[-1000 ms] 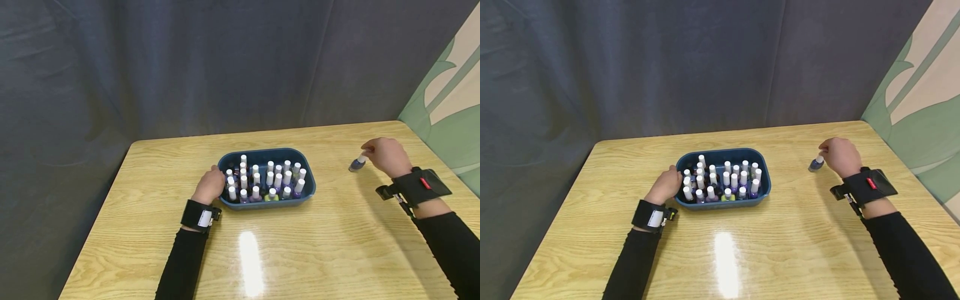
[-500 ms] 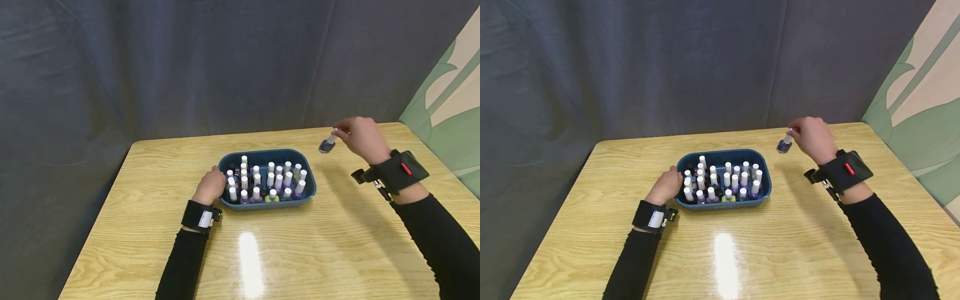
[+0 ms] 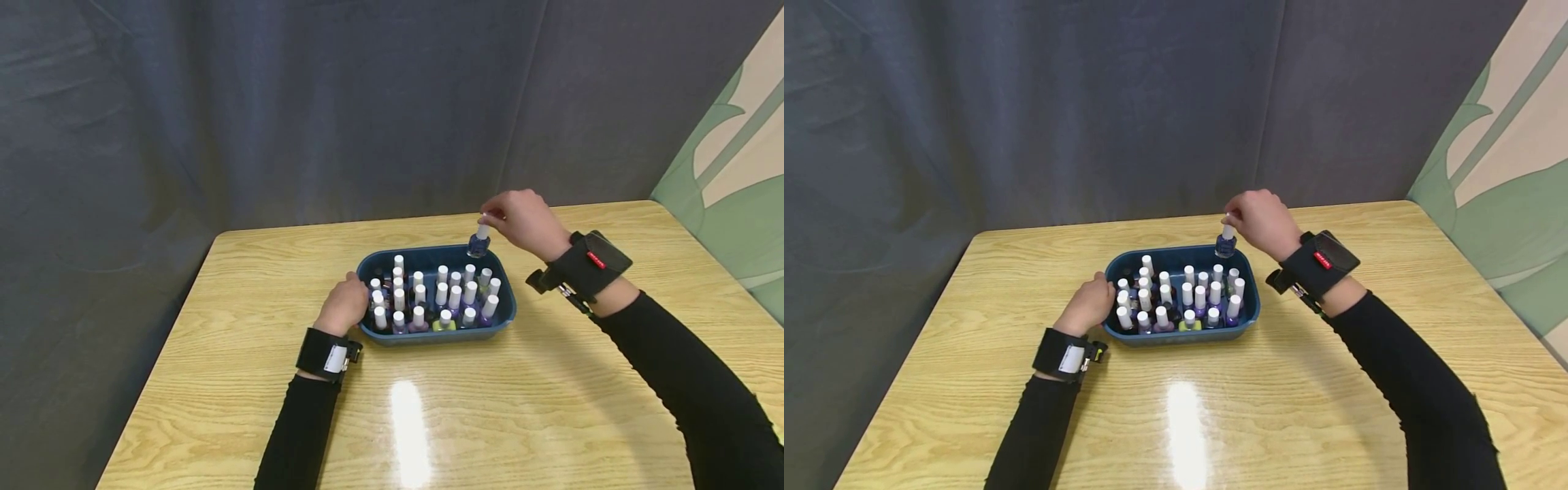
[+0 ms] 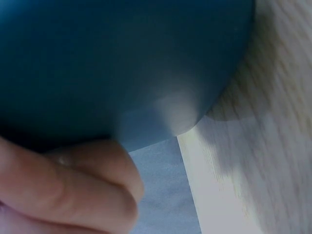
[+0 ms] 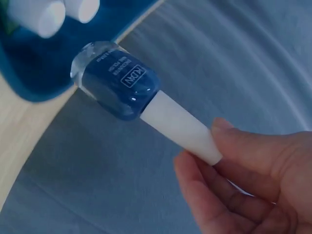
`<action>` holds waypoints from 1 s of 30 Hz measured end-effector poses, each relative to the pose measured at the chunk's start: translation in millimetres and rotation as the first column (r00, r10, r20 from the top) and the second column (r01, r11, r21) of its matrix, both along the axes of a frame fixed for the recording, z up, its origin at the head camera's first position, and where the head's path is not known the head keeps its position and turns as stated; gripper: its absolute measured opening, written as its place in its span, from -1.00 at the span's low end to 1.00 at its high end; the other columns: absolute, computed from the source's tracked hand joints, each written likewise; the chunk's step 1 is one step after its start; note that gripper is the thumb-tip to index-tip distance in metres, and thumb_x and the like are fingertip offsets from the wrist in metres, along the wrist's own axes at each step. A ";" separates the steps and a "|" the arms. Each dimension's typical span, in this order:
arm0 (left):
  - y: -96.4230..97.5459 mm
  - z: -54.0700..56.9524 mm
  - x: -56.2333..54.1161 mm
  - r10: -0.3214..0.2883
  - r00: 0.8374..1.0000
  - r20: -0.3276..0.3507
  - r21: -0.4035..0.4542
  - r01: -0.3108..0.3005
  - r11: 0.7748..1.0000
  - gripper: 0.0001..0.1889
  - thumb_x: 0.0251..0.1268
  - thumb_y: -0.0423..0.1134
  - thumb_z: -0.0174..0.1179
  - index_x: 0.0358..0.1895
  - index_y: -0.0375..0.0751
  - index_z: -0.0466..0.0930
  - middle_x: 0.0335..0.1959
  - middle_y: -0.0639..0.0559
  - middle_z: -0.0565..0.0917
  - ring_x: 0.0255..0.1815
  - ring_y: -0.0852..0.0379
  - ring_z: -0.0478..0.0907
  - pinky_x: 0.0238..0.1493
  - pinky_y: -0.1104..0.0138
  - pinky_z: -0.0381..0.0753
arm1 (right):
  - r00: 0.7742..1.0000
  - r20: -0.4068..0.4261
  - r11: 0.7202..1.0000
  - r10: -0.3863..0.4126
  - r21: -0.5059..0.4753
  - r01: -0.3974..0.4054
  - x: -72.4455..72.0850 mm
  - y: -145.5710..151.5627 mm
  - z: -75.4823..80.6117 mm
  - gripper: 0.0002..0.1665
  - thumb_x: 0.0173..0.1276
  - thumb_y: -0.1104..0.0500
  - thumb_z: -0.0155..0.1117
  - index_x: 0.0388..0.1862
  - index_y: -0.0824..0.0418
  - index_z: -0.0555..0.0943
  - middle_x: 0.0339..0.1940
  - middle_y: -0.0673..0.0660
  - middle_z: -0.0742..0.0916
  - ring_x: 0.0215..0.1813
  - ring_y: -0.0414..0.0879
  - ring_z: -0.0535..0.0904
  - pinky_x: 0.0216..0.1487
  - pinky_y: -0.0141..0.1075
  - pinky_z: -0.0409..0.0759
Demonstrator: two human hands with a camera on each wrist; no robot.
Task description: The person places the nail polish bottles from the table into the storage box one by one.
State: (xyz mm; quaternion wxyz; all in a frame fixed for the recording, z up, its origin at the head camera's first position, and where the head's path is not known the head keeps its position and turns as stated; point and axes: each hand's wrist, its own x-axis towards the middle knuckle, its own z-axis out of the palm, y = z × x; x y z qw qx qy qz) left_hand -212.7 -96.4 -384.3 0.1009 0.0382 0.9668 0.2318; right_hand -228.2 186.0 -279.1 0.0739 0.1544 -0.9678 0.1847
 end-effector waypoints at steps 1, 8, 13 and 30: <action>-0.1 0.0 0.0 -0.003 1.000 -0.006 -0.003 0.003 1.000 -0.64 0.44 -0.28 -0.33 0.05 -0.54 0.27 -0.46 -0.33 0.59 -0.69 0.00 0.56 -0.68 0.32 0.48 | 1.000 0.008 1.000 0.009 0.006 -0.009 -1.3 -2.6 -1.5 -0.78 0.24 0.26 0.24 -0.20 0.38 0.65 -0.31 0.28 0.71 -0.37 0.02 0.55 -0.23 -0.10 0.56; 1.4 -1.4 -0.9 -0.018 1.000 -0.017 -0.014 0.018 1.000 -0.65 0.44 -0.28 -0.31 0.02 -0.54 0.28 -0.46 -0.32 0.59 -0.68 -0.01 0.56 -0.67 0.32 0.48 | 0.998 0.025 0.996 0.053 0.066 -0.054 -8.9 -11.0 -10.9 -0.81 0.17 0.25 0.31 -0.27 0.35 0.67 -0.39 0.22 0.72 -0.44 -0.02 0.55 -0.28 -0.14 0.58; 2.1 -2.6 -1.8 -0.027 0.999 -0.030 -0.026 0.026 0.999 -0.65 0.44 -0.29 -0.32 0.02 -0.55 0.28 -0.47 -0.32 0.60 -0.67 -0.02 0.57 -0.66 0.32 0.48 | 0.998 0.047 0.995 0.044 0.089 -0.048 -12.8 -10.7 -14.1 -0.83 0.18 0.24 0.30 -0.30 0.33 0.67 -0.41 0.19 0.72 -0.46 -0.04 0.55 -0.33 -0.17 0.57; 4.2 -0.6 -2.1 -0.012 0.999 -0.047 -0.017 0.012 1.000 -0.71 0.42 -0.33 -0.33 -0.07 -0.50 0.31 -0.41 -0.39 0.61 -0.62 -0.07 0.60 -0.66 0.31 0.48 | 0.983 0.173 0.982 0.063 0.165 -0.092 -17.4 -8.8 -27.1 -0.83 0.15 0.30 0.31 -0.27 0.34 0.67 -0.35 0.23 0.72 -0.42 -0.04 0.58 -0.30 -0.16 0.60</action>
